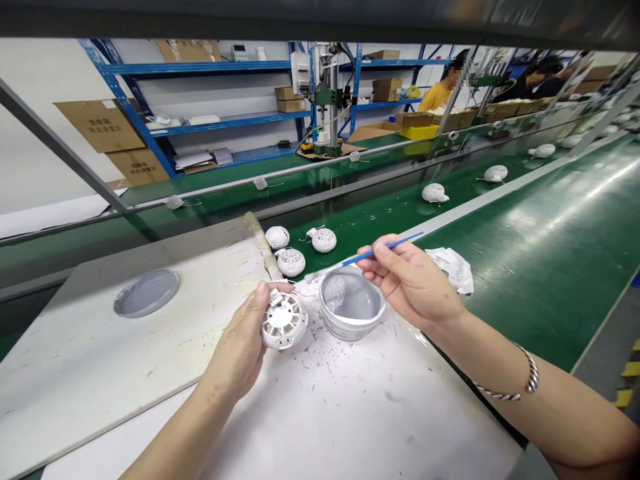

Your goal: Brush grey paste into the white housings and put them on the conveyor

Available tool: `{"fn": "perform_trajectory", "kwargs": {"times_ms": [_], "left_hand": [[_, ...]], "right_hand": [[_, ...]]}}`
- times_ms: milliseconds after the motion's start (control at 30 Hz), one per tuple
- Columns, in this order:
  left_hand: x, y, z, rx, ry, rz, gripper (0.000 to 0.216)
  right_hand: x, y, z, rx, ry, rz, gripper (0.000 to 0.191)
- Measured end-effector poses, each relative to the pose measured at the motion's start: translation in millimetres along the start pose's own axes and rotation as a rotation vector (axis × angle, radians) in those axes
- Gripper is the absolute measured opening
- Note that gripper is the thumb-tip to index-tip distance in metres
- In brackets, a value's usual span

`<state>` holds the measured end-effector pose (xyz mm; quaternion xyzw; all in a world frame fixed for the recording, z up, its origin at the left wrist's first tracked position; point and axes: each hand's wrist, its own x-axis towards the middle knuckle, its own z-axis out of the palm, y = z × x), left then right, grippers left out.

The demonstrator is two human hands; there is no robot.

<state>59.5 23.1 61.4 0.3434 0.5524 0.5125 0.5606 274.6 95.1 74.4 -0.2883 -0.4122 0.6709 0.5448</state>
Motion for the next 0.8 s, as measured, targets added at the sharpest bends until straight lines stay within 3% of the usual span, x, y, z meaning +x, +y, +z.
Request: {"fn": "perform_trajectory", "kwargs": {"times_ms": [167, 333, 467, 567, 667, 800], "left_hand": [[-7.6, 0.2, 4.5, 0.065, -0.041, 0.012, 0.05], [-10.3, 0.3, 6.1, 0.093, -0.064, 0.009, 0.053], [-11.4, 1.6, 7.2, 0.044, -0.069, -0.052, 0.055], [-12.0, 3.2, 7.0, 0.055, -0.063, -0.056, 0.055], [-12.7, 4.6, 6.0, 0.065, -0.076, -0.05, 0.053], [-15.1, 7.8, 3.4, 0.077, -0.098, -0.051, 0.049]], "right_hand": [[-19.8, 12.5, 13.9, -0.19, -0.143, -0.166, 0.014], [-33.9, 18.0, 10.1, -0.4, -0.233, -0.401, 0.008], [-35.7, 9.2, 0.7, -0.699, -0.547, -0.734, 0.034], [-34.3, -2.0, -2.5, -0.89, -0.766, -0.92, 0.036], [-34.1, -8.8, -4.1, -0.956, -0.8, -0.956, 0.034], [-36.7, -6.6, -11.8, -0.835, -0.657, -0.899, 0.046]]}}
